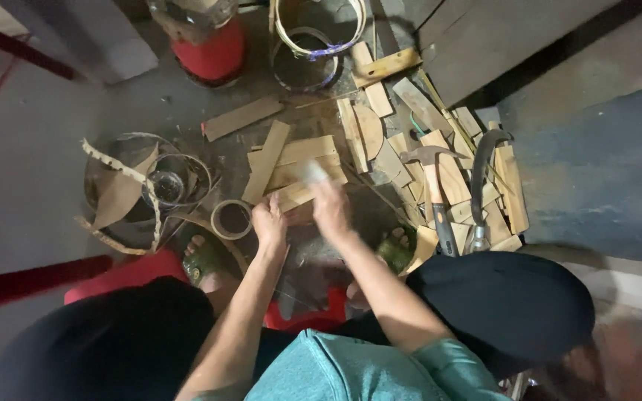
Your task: Sanding and shaping small wooden planks using sandpaper and a curved blade.
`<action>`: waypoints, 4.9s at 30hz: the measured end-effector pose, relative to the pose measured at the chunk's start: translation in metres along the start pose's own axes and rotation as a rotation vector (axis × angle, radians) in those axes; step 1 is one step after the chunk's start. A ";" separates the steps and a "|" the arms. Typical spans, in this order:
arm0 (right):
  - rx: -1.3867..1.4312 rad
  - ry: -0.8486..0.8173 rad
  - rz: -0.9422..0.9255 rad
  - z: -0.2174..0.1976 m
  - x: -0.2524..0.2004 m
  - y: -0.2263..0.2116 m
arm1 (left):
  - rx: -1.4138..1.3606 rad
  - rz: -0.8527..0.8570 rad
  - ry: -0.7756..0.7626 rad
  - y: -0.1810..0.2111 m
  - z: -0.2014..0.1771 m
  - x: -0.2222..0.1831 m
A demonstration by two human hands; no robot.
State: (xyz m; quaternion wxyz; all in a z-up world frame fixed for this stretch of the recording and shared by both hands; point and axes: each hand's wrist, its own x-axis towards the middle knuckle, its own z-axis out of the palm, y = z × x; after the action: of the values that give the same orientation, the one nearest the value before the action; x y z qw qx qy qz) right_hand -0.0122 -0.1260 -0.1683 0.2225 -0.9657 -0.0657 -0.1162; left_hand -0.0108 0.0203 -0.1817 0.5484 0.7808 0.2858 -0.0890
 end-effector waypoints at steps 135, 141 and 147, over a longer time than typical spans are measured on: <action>-0.467 0.265 0.971 -0.101 -0.162 0.302 | -0.345 0.535 -0.163 0.110 -0.022 -0.038; -0.362 0.203 1.039 -0.086 -0.187 0.298 | -0.376 0.495 -0.193 0.097 -0.014 -0.035; -0.275 0.142 1.113 -0.092 -0.217 0.305 | -0.342 0.457 -0.258 0.087 0.003 -0.036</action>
State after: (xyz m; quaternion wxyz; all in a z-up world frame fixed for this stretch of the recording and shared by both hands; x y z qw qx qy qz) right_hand -0.1844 -0.4558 -0.2693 0.1264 -0.8649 0.4828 -0.0537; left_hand 0.0078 -0.0157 -0.0969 0.7092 0.7037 0.0417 -0.0124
